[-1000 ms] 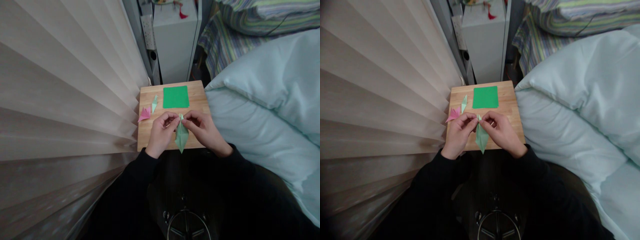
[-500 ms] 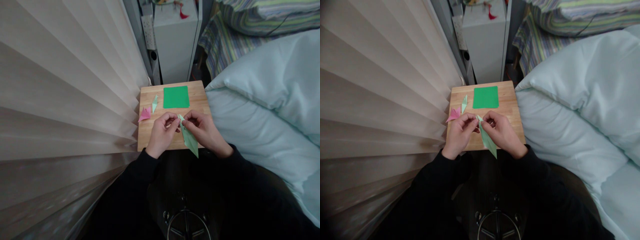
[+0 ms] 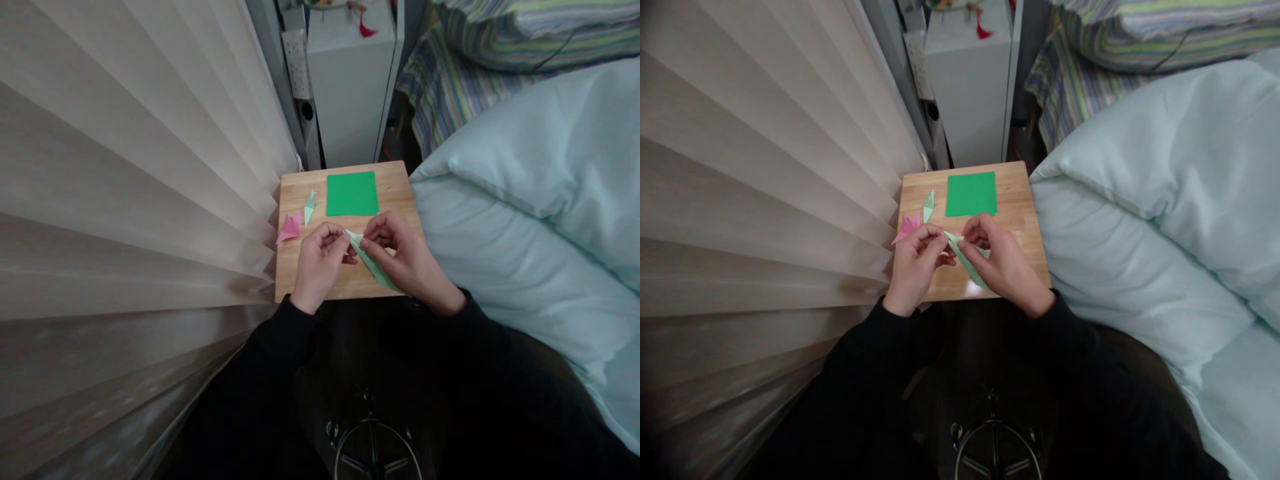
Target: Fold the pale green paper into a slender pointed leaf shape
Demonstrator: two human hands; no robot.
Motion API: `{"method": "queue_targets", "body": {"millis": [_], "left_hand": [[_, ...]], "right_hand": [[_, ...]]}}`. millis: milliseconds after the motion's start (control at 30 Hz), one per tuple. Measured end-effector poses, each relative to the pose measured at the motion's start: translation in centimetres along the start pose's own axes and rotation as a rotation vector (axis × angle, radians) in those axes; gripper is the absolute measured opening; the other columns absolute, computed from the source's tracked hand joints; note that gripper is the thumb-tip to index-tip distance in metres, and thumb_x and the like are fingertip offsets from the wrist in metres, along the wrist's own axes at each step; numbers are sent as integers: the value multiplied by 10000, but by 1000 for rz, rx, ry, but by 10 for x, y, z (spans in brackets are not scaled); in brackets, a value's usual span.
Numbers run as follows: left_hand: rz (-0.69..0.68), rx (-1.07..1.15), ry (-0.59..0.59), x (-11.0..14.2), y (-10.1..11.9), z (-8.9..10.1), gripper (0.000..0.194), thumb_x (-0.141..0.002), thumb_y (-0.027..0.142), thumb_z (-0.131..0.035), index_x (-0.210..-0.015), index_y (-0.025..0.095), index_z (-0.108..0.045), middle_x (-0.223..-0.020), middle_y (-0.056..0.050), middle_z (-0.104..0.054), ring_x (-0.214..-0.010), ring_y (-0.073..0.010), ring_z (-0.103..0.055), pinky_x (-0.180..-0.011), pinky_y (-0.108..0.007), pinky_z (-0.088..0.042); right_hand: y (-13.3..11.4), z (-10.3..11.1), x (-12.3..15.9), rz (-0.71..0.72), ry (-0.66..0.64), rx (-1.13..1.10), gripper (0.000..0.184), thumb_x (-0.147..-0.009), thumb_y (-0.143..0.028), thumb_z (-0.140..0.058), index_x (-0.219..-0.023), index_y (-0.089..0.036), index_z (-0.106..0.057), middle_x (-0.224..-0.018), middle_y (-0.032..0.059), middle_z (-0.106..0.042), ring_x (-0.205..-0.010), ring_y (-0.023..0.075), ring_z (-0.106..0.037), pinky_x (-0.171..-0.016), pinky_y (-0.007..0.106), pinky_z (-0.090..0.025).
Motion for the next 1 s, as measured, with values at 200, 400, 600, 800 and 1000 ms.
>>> {"method": "queue_targets", "body": {"millis": [200, 400, 600, 800, 1000], "left_hand": [[-32, -2, 142, 0, 0, 16, 178, -833, 260, -712, -852, 203, -545, -688, 50, -635, -595, -97, -646, -608, -241, -612], [-143, -116, -20, 0, 16, 6, 124, -844, 244, -710, -932, 187, -644, -811, 10, -676, -708, -107, -687, -722, -259, -634], [-118, -128, -158, -2, 17, 3, 233, -773, 226, -806, -911, 174, -627, -819, 2, -705, -746, -127, -710, -754, -281, -635], [-46, -95, -229, -2, 8, 0, 272, -741, 240, -841, -853, 166, -606, -798, 6, -696, -750, -134, -734, -766, -280, -630], [-94, -77, -85, -5, 11, 11, 343, -753, 213, -817, -868, 207, -495, -795, 43, -671, -752, -126, -742, -793, -290, -639]], "right_hand": [[-10, -4, 1, 114, -80, 204, 156, -880, -305, -755, -896, -219, -625, -1063, 85, -694, -1027, 249, -637, -898, 410, -513], [3, -1, -1, 58, -108, 263, 59, -875, -202, -703, -843, -202, -654, -952, 60, -709, -896, 220, -646, -812, 376, -486], [-6, 5, -2, 78, -141, 238, 113, -882, -207, -695, -777, -198, -654, -884, 46, -701, -838, 198, -641, -786, 349, -469], [-11, 8, -2, 52, -116, 226, 72, -875, -272, -730, -876, -205, -704, -907, 48, -725, -826, 203, -652, -762, 348, -480], [-10, 11, -3, 82, -83, 255, 170, -835, -293, -783, -972, -211, -724, -982, 70, -747, -897, 234, -671, -767, 365, -494]]}}
Point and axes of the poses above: each hand's wrist, its own x-axis away from the middle knuckle, its own z-axis out of the back of the hand, y = z × x, the point moved 9 cm from there along -x, towards the middle knuckle
